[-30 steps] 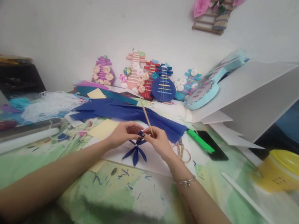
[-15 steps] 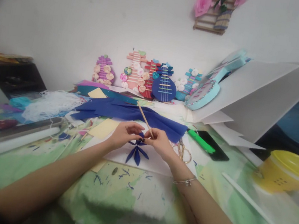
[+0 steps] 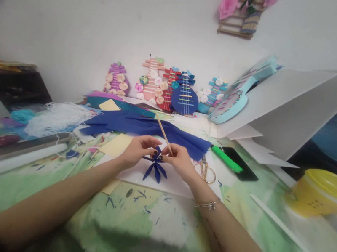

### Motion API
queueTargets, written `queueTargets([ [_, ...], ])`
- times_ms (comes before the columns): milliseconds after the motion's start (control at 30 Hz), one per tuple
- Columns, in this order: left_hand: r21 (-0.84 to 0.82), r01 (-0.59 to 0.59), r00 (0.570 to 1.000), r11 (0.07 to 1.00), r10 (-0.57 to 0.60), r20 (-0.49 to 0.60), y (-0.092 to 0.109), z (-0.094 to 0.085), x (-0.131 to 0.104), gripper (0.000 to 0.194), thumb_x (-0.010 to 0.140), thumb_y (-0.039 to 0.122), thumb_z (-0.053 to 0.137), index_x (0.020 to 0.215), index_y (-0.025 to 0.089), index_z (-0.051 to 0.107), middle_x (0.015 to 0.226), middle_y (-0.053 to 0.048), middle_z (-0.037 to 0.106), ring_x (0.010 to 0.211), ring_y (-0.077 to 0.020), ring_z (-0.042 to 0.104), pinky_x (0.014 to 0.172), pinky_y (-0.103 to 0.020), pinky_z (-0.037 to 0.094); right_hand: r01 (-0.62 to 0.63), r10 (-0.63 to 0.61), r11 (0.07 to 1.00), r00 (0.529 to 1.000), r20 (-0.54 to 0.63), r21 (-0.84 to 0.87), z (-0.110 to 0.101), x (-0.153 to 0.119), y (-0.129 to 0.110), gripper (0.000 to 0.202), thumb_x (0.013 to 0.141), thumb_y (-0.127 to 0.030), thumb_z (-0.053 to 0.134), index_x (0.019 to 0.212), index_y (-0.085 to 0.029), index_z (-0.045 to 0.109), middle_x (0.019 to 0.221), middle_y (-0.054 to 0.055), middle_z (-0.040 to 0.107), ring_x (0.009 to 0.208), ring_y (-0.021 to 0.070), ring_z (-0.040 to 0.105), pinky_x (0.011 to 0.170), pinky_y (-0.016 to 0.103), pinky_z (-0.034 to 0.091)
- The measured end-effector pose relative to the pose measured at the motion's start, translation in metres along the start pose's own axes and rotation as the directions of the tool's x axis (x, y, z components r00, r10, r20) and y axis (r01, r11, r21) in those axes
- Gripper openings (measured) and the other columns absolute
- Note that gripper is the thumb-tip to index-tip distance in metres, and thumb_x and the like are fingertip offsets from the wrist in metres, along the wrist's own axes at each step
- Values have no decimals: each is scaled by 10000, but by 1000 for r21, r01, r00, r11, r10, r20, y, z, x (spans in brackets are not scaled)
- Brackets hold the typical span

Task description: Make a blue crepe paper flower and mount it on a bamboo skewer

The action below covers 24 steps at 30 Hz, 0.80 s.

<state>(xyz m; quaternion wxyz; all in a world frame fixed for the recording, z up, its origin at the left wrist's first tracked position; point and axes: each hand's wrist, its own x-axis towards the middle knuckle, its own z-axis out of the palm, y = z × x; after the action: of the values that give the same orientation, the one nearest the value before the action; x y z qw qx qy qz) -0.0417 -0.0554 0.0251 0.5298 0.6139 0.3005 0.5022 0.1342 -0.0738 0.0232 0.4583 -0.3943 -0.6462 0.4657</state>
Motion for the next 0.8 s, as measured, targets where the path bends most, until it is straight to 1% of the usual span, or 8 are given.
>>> queueTargets([
  [233, -57, 14, 1000, 998, -14, 11, 1, 0, -1, 303, 553, 167, 759, 839, 116, 676, 685, -7, 643, 583, -109, 588, 542, -238, 501, 1, -1, 1000, 1000, 15, -13, 0, 0, 0, 152, 633, -220, 714, 719, -159, 605, 670, -14, 601, 634, 126, 571, 648, 276, 454],
  [400, -65, 25, 1000, 998, -24, 14, 0, 0, 0, 320, 555, 197, 780, 848, 116, 676, 684, -16, 652, 592, -118, 596, 565, -250, 505, -10, 10, 1000, 1000, -5, 9, 1, 0, -1, 176, 620, -223, 720, 736, -162, 603, 700, -11, 604, 658, 130, 577, 665, 281, 457],
  [567, -74, 16, 1000, 997, -15, 17, -2, -1, 1, 321, 564, 209, 781, 853, 117, 676, 682, -18, 649, 584, -111, 587, 553, -238, 492, -11, 10, 1000, 1000, 14, 13, 1, 0, -2, 166, 625, -218, 721, 713, -157, 594, 665, -21, 588, 642, 120, 562, 651, 267, 442],
  [800, -111, 11, 1000, 994, -9, 24, -3, -2, 1, 324, 558, 196, 791, 850, 114, 677, 686, -16, 652, 592, -108, 590, 543, -218, 482, -12, 10, 999, 999, 38, 47, 2, -2, -4, 197, 626, -248, 736, 726, -152, 595, 688, -13, 605, 670, 128, 579, 674, 273, 448],
])
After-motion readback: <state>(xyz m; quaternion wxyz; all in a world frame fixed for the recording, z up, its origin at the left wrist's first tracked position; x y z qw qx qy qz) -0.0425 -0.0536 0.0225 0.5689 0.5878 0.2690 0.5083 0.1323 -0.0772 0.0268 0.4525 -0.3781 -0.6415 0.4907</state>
